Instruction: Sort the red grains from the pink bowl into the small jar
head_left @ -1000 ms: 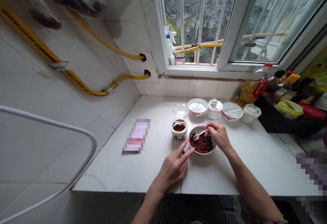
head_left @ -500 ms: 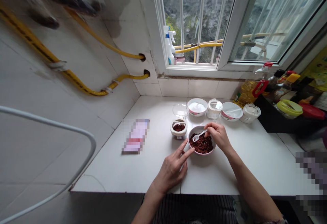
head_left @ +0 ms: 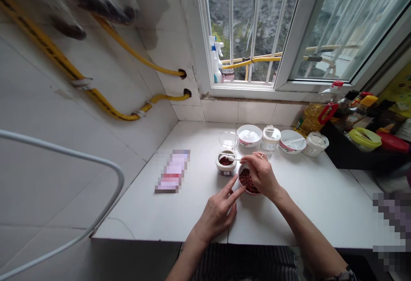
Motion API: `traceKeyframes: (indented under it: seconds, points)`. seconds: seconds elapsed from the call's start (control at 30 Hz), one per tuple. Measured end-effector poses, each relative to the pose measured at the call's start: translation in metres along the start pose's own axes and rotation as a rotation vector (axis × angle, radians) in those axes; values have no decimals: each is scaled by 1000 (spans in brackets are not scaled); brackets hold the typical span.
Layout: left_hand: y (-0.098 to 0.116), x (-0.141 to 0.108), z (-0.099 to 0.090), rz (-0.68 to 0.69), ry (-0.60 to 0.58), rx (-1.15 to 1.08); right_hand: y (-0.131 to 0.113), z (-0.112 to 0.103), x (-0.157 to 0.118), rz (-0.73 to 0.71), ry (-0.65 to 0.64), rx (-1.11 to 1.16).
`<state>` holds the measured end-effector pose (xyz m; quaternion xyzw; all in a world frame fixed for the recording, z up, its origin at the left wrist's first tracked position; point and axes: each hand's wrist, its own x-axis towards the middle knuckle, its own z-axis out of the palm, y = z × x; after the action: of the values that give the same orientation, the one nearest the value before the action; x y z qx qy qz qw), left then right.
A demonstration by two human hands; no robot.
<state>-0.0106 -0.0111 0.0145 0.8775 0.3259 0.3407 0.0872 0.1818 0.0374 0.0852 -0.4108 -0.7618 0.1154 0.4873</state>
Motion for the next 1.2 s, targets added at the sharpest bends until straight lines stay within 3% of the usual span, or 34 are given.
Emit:
traceKeyframes:
  seconds: [0.1,0.23,0.33,0.5,0.6,0.8,1.2]
  points:
    - [0,0,0,-5,-11,-7,1,-5,-1,-37,-8,-71]
    - [1,1,-1,1,-10,-7,13,-22,-5,235,107,-58]
    - [2,1,-1,-1,-11,-10,26,-28,-8,317,55,-103]
    - [1,-1,0,-6,-25,-3,35,-19,-12,302,-62,-105]
    - [0,-1,1,-4,-17,1,31,-17,-11,354,-53,-32]
    - [1,0,0,2,-10,0,28,-28,-6,625,-12,276]
    - [1,0,0,-4,-11,-7,28,-31,-3,665,11,371]
